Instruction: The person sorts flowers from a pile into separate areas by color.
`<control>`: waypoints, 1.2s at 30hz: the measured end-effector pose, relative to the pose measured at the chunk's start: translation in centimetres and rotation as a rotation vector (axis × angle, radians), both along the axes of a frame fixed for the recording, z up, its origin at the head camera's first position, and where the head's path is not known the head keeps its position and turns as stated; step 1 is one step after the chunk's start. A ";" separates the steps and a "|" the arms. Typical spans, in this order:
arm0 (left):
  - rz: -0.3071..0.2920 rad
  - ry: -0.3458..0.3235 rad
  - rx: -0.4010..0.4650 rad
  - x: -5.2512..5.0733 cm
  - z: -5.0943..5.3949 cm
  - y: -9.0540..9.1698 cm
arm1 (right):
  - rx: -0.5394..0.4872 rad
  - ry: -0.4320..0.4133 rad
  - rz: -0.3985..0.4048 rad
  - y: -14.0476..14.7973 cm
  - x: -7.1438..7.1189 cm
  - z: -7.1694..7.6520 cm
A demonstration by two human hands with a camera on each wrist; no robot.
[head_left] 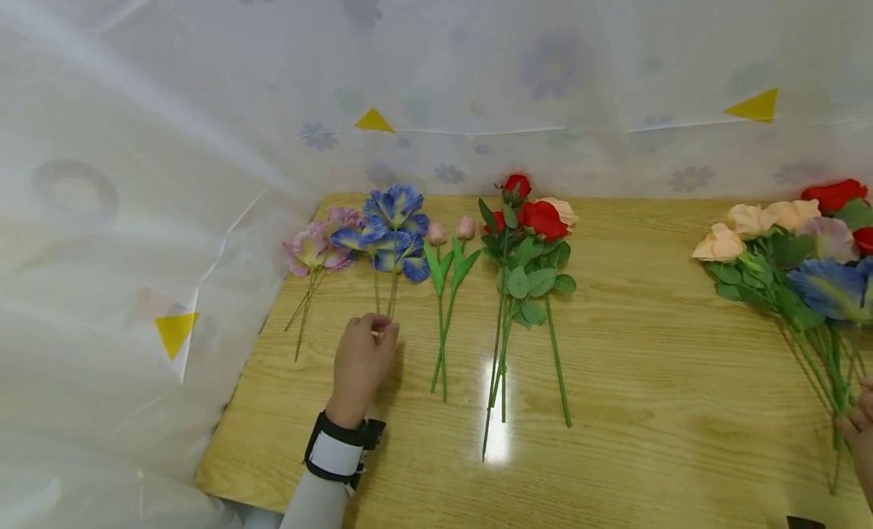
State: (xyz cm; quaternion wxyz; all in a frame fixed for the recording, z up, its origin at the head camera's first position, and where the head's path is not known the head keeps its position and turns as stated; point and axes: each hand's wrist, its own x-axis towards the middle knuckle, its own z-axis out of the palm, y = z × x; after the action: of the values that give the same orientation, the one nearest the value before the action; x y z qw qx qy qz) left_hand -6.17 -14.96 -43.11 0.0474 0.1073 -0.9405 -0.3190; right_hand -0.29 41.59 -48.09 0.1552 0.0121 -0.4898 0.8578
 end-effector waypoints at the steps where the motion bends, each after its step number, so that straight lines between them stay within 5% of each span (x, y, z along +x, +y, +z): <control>1: -0.011 0.016 0.018 0.1 0.4 0.4 | 0.059 -0.011 -0.011 -0.8 0.0 0.7; 5: -0.084 0.083 0.083 0.2 1.9 2.2 | 0.476 -0.045 -0.057 -5.6 0.5 4.1; 8: -0.197 0.144 0.158 0.5 2.7 4.3 | 0.623 -0.090 -0.085 -8.5 1.2 5.3; 10: -0.319 0.157 0.238 1.0 3.2 6.3 | 0.616 -0.097 -0.051 -10.3 1.6 5.8; 15: -0.685 0.086 0.450 2.6 3.8 12.8 | 0.395 0.029 0.105 -14.8 2.0 5.9; 18: -0.811 0.051 0.515 3.3 4.1 16.3 | 0.524 -0.001 0.116 -17.6 2.5 5.9; 24: -0.811 0.002 0.553 3.3 4.4 20.4 | 0.956 -0.210 0.091 -21.0 3.7 5.7; 31: -0.778 0.027 0.547 2.8 4.0 21.4 | 0.966 -0.195 0.107 -21.3 3.8 5.6; 36: -0.775 0.003 0.636 2.5 3.7 21.3 | 0.975 -0.138 0.065 -18.5 3.4 5.7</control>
State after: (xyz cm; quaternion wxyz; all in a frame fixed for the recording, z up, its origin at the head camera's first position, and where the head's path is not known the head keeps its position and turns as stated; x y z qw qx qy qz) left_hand -3.69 6.37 -39.42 -0.1083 -0.2412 -0.7672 -0.5844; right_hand 3.10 23.05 -42.44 0.0719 0.0416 -0.8427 0.5320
